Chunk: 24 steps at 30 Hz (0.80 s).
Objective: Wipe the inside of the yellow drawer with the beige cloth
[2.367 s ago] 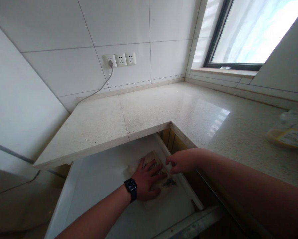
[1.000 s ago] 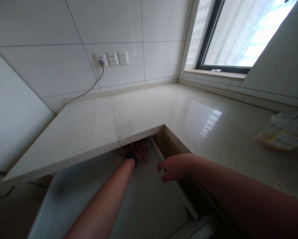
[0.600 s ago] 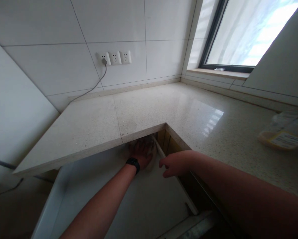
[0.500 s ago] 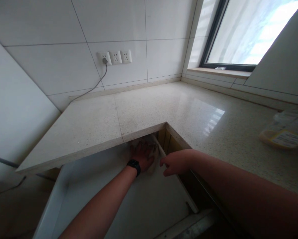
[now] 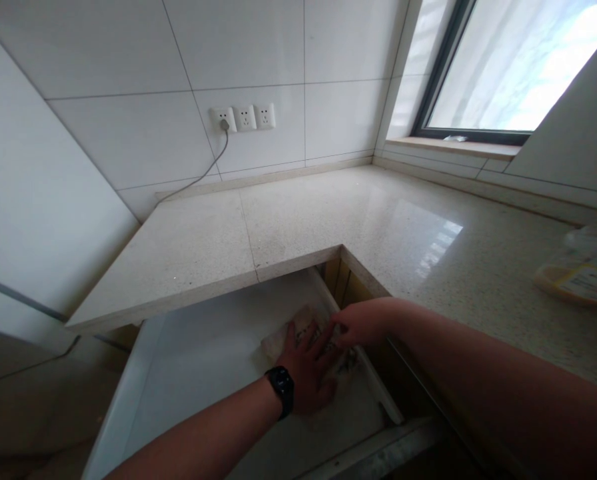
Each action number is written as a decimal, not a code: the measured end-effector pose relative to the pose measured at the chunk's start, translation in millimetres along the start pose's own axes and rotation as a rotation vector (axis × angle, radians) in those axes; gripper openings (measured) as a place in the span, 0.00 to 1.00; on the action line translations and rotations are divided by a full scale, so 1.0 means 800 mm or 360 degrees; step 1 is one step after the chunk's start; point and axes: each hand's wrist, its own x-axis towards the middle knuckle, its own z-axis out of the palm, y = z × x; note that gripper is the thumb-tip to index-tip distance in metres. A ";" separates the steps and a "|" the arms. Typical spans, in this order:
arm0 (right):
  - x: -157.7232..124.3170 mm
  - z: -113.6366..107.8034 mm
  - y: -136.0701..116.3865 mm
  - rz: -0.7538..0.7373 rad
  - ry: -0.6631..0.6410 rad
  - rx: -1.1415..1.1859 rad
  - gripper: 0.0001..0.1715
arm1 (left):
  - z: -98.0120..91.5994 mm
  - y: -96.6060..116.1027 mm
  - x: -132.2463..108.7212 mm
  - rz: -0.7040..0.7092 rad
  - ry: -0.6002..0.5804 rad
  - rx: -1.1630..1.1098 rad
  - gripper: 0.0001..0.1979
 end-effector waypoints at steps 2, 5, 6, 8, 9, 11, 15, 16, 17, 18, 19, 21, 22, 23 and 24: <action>0.000 0.000 0.001 0.0002 -0.0032 0.0000 0.35 | -0.003 0.008 -0.012 0.0046 -0.0050 -0.0032 0.37; -0.003 -0.002 -0.001 0.0020 -0.0059 0.0033 0.38 | -0.007 0.014 -0.030 0.0080 -0.0098 -0.0077 0.36; -0.005 -0.003 -0.002 0.0028 -0.0066 0.0042 0.38 | -0.008 0.014 -0.037 0.0095 -0.0114 -0.0094 0.36; -0.007 -0.005 -0.003 0.0037 -0.0076 0.0053 0.39 | -0.010 0.013 -0.050 0.0126 -0.0151 -0.0118 0.35; -0.007 -0.006 -0.004 0.0040 -0.0081 0.0055 0.39 | -0.010 0.011 -0.058 0.0129 -0.0169 -0.0120 0.35; -0.008 -0.005 -0.003 0.0040 -0.0079 0.0052 0.39 | -0.008 0.006 -0.073 0.0103 -0.0207 -0.0106 0.35; -0.007 -0.003 -0.001 0.0019 -0.0074 0.0043 0.38 | 0.000 -0.008 -0.106 0.0038 -0.0237 -0.0059 0.35; -0.006 -0.003 -0.001 0.0014 -0.0075 0.0046 0.38 | 0.001 -0.012 -0.114 0.0025 -0.0233 -0.0044 0.36; -0.007 -0.003 -0.001 0.0013 -0.0076 0.0048 0.38 | 0.002 -0.015 -0.122 0.0005 -0.0228 -0.0027 0.37; -0.007 -0.003 -0.001 0.0014 -0.0075 0.0048 0.38 | 0.003 -0.018 -0.131 -0.0022 -0.0222 -0.0006 0.38; -0.007 -0.003 -0.001 0.0012 -0.0075 0.0046 0.38 | 0.004 -0.021 -0.139 -0.0057 -0.0214 0.0016 0.38; -0.008 -0.004 -0.002 0.0015 -0.0078 0.0045 0.38 | 0.006 -0.027 -0.155 -0.0133 -0.0190 0.0063 0.39; -0.008 -0.004 -0.003 0.0018 -0.0082 0.0047 0.38 | 0.007 -0.030 -0.164 -0.0170 -0.0173 0.0085 0.38; -0.009 -0.004 -0.003 0.0021 -0.0086 0.0048 0.38 | 0.008 -0.033 -0.173 -0.0204 -0.0152 0.0109 0.38; -0.009 -0.004 -0.003 0.0022 -0.0089 0.0048 0.38 | 0.010 -0.036 -0.182 -0.0233 -0.0126 0.0133 0.37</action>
